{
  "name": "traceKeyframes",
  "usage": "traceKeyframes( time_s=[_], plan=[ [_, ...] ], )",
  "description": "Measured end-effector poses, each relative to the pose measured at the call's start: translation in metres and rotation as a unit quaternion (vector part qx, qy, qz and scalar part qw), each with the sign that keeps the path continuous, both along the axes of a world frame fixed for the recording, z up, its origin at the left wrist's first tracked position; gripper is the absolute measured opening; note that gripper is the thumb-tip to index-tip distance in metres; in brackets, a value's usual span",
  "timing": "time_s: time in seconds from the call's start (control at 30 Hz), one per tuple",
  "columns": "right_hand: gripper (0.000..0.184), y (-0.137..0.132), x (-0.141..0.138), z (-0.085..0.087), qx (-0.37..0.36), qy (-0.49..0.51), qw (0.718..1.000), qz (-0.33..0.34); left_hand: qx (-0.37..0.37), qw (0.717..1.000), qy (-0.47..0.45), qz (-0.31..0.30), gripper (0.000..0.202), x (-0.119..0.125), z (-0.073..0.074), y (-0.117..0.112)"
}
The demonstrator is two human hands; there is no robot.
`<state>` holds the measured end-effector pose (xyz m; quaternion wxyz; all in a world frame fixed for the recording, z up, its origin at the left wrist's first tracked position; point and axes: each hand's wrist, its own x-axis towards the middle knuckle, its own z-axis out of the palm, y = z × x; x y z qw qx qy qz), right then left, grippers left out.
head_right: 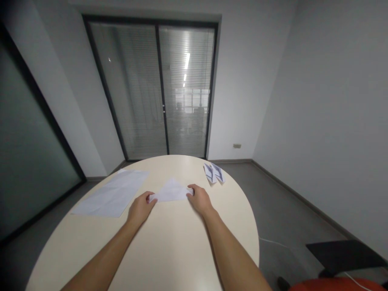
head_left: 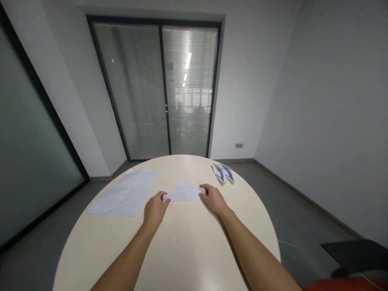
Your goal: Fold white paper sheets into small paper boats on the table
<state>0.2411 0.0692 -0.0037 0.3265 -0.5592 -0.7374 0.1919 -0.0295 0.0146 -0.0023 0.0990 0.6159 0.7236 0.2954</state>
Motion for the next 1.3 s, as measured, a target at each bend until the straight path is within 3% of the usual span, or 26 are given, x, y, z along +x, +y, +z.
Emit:
traceKeyframes(
  time_s=[0.27, 0.5, 0.9, 1.3],
  plan=[
    [0.023, 0.002, 0.002, -0.002, -0.019, 0.0, 1.0, -0.019, 0.012, 1.0, 0.006, -0.017, 0.018, -0.001, 0.001, -0.002],
    [0.019, 0.0, 0.0, 0.001, -0.021, -0.042, 0.999, -0.022, 0.035, 0.986, 0.158, -0.04, 0.025, 0.004, 0.012, -0.01],
    [0.023, -0.021, -0.01, 0.029, 0.015, -0.197, 0.98, -0.02, -0.004, 0.971, 0.23, -0.058, 0.027, 0.01, 0.018, -0.013],
    [0.024, -0.031, -0.012, 0.042, 0.01, -0.253, 0.967, 0.025, 0.006, 0.975, 0.197, -0.101, 0.028, 0.007, 0.008, -0.01]
  ],
)
